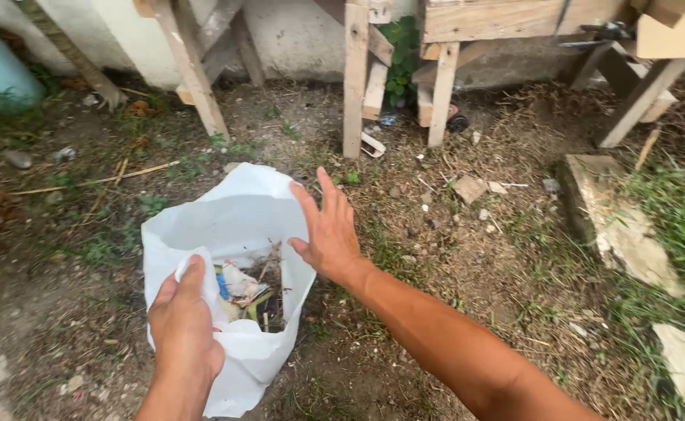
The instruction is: Picking up trash, dried leaves, and debris from the ground around a motorcycle and placing them into a white plastic bag.
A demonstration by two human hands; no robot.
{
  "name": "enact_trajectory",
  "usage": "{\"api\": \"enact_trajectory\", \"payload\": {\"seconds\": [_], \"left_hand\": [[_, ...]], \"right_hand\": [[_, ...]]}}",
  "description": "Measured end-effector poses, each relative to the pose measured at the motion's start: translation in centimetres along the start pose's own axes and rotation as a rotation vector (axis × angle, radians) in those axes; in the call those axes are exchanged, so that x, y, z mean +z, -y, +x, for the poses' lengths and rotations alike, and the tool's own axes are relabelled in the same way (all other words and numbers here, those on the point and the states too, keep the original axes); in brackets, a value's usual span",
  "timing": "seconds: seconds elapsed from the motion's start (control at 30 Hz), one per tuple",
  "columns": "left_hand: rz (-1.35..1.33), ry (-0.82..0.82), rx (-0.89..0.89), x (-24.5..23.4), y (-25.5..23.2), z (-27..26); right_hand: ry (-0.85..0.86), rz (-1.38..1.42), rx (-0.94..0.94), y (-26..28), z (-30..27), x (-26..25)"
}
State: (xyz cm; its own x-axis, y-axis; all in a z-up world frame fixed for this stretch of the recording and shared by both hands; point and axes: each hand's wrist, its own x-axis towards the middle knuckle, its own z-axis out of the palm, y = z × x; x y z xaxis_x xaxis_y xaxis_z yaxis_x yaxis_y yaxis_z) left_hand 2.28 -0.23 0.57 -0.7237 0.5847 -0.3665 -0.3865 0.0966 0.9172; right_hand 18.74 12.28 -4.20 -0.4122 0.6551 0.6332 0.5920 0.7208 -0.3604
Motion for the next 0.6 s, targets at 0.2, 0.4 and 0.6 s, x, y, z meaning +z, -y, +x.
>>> {"api": "enact_trajectory", "payload": {"seconds": [0.2,0.4,0.6], "left_hand": [[-0.113,-0.077,-0.057,-5.8,-4.3,1.8],[-0.247,-0.142,-0.036,-13.3,-10.4,3.9],[-0.419,-0.150,0.008,-23.9,-13.7,7.5]], "right_hand": [[0.138,0.444,0.297,2.9,-0.2,8.9],[0.216,0.546,0.347,12.5,0.9,12.4],[0.262,0.850,0.369,24.0,4.2,14.4]]}}
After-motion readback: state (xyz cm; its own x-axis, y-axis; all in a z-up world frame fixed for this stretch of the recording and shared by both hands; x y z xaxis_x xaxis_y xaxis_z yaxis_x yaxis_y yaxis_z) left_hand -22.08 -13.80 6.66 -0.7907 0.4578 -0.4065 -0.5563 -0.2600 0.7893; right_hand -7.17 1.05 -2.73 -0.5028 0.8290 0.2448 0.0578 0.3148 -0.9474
